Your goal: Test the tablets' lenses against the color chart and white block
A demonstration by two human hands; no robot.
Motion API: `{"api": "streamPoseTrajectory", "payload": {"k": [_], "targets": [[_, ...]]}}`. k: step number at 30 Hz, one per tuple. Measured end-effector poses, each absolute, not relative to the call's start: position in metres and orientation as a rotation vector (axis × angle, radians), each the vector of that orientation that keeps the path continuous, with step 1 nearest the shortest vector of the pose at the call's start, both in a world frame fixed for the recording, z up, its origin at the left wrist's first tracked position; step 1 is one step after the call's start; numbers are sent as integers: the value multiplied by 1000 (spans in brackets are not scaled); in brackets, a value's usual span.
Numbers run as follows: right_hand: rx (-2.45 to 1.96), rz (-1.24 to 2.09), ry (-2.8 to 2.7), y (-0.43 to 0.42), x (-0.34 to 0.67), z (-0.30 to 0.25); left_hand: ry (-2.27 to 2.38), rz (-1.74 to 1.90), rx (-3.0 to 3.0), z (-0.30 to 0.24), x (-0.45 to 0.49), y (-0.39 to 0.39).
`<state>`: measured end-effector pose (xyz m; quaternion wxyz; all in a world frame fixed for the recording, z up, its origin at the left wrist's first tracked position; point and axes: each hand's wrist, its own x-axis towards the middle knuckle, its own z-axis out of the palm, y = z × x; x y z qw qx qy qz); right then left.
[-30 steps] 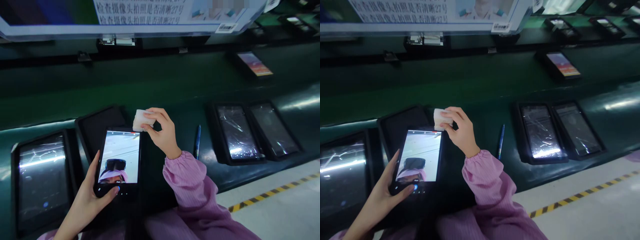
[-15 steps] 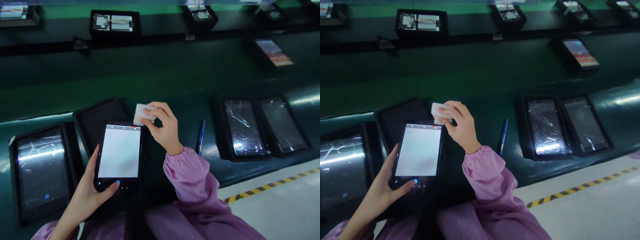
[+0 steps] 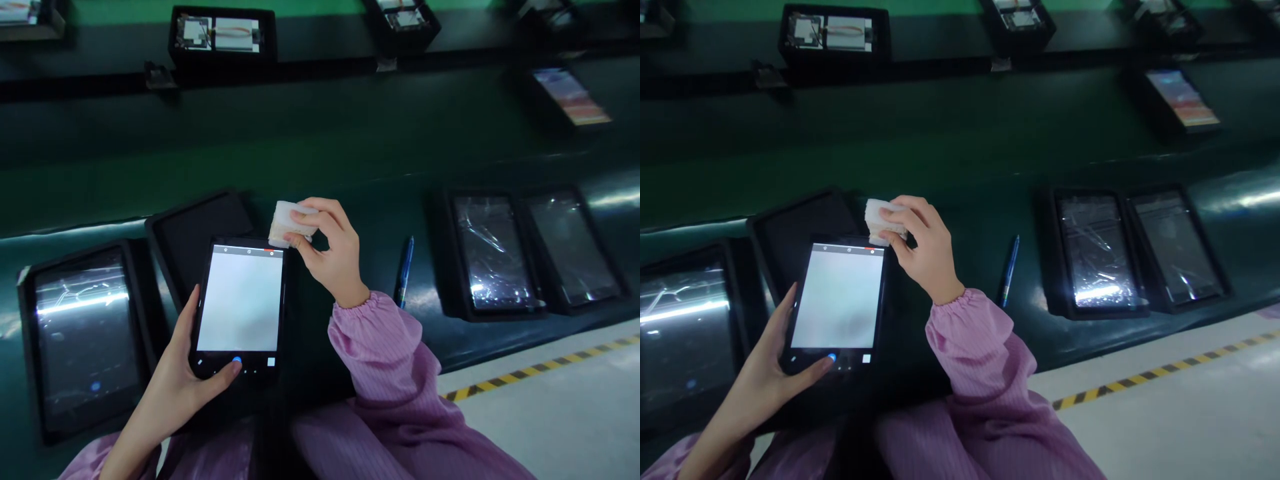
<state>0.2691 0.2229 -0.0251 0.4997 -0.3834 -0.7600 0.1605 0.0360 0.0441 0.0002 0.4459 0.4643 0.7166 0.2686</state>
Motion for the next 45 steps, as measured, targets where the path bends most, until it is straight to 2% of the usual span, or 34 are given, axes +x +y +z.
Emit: {"api": "streamPoseTrajectory", "payload": {"k": [29,33,38,42,45], "targets": [[-989,404,-1840,222,267,-26,1685,634,1191,0,23,43],[-1065,485,-1786,222,272,-20,1609,715,972,-8,15,42],[-1380,455,-1675,227,304,-11,1693,871,357,-15,16,40],[-1449,205,-1606,224,311,-3,1706,1003,366,-17,24,40],[-1274,397,-1590,213,292,0,1641,1087,428,-25,28,37]]}}
